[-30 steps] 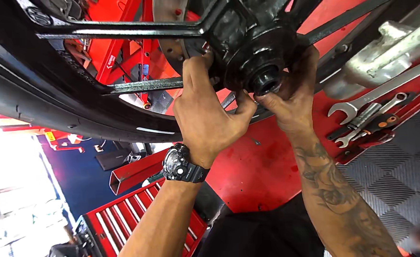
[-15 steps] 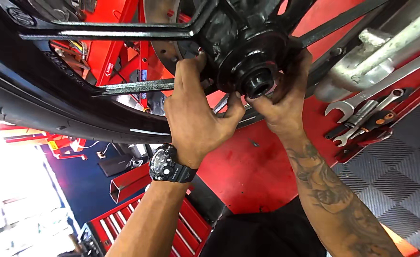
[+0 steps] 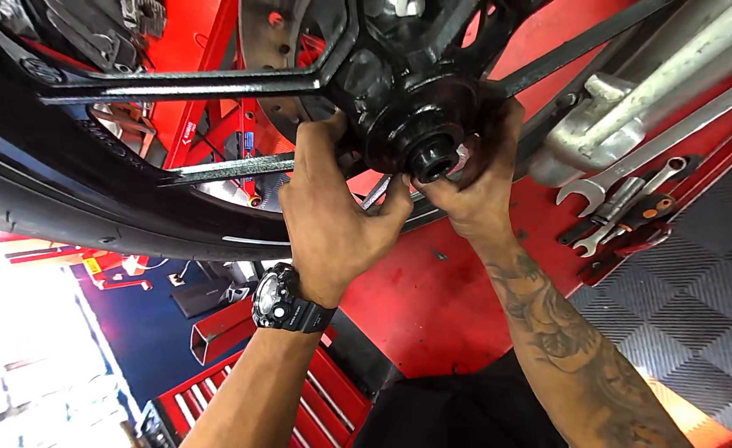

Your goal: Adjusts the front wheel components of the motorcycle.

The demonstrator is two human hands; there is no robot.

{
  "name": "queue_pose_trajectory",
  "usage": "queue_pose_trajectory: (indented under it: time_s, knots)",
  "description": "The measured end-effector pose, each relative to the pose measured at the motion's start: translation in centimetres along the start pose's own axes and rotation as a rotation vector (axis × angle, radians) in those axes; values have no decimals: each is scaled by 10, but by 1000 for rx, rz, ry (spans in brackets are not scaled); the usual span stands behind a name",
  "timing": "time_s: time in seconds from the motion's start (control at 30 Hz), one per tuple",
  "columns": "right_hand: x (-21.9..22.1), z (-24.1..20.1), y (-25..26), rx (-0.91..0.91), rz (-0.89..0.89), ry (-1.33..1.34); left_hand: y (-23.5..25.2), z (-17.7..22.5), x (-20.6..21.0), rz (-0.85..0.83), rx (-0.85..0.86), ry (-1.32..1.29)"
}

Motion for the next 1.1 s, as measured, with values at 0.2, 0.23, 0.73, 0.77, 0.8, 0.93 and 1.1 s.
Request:
queue_pose_trajectory:
  time_s: [0.2,0.23,0.73,0.77,0.8,0.93,1.1]
  knots:
    - [0,-1,1,9,4,-6,0,7,1,41,-63,34]
    - [0,-1,1,14,2,-8,0,8,1,44,-75,31]
    - [-6,-7,3,126,-66,109,-10,7,-5,-94,-65,-17]
    - [-7,-6,3,129,-78,121,-11,7,-5,-102,-69,-14]
    - [-9,-6,3,128,-89,130,-11,7,-5,-104,-65,-13]
    - [-15,-4,5,139,-139,168,-4,3,-2,-63,-18,-10]
    - [-19,1,4,154,-130,199,-10,0,-6,-142,-34,-40]
Point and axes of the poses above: each hand's wrist, its own y-axis towards the middle knuckle, its own x-axis out of the palm, z = x × y, the point moved 4 cm from there along y, towards the middle knuckle, and after that the axes turned 2 degrees about y, right-handed, at the moved point
